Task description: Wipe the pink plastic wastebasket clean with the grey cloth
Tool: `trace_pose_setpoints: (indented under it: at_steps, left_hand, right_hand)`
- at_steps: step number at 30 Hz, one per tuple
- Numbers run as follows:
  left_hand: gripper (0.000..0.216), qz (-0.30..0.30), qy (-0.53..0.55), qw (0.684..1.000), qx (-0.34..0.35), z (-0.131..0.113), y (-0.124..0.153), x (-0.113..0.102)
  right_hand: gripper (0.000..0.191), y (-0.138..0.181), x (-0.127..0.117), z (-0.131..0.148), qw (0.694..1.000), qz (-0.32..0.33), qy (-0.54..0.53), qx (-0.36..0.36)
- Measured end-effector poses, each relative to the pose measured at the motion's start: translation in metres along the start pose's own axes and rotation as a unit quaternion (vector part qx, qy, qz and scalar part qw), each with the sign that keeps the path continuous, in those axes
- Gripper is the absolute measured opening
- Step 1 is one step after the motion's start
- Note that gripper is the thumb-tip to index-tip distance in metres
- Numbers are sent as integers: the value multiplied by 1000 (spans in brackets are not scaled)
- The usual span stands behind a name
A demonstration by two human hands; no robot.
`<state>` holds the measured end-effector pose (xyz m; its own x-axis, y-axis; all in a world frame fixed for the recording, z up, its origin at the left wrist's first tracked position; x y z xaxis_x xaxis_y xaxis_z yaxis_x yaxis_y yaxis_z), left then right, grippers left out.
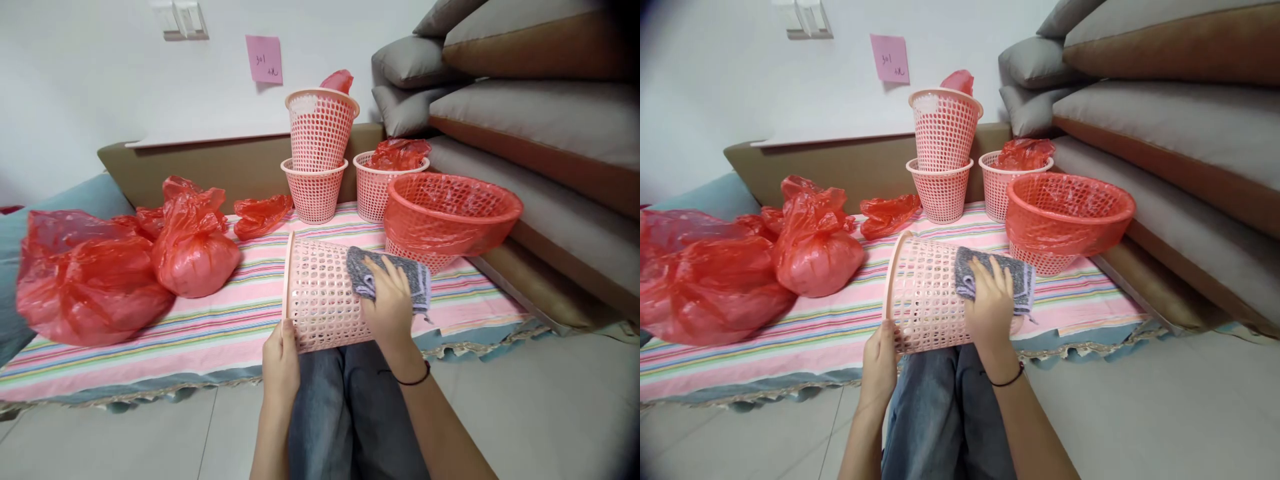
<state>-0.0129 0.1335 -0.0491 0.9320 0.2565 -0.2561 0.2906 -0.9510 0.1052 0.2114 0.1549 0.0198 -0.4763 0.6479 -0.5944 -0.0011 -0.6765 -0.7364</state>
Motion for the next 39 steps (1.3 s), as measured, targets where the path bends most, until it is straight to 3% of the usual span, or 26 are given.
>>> trace_pose_setpoints:
  at_steps: [7,11,15,22,26,32,36,39]
  left_hand:
    - [63,-18,18,999,-28,10,-3,-4]
    - [64,-23,26,999,-32,15,-4,-6]
    - [61,-23,20,999,-30,13,-6,-5]
    - [58,-9,17,1000,-10,4,-9,1]
    - [59,6,1,1000,-20,9,-6,1]
    - [66,29,5,999,-18,8,-2,1]
    - [69,53,15,998,-20,4,-4,3]
    - [68,40,27,998,-28,4,-3,0]
  right_hand:
    - [64,-28,25,87,985,73,-122,-96]
    - [64,-25,27,100,978,98,-140,-119]
    - [65,-16,21,69,984,92,-113,-105]
    - [58,18,-17,-44,1000,22,1,17]
    - [56,36,-30,-64,999,0,13,42]
    - [57,41,-19,-23,999,-13,27,20]
    - [59,20,2,33,998,26,-28,-44]
    - [64,4,17,80,990,49,-90,-99]
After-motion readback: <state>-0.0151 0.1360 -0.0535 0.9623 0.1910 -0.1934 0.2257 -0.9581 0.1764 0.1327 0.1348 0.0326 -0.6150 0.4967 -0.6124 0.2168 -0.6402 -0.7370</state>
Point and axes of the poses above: each hand's wrist, its own y-axis away from the middle knuckle, its own x-axis out of the palm, z = x × y, the point moved 7 cm from there along -y, towards the middle knuckle, and after that the axes turned 9 degrees about -x, right-handed, at the moved point
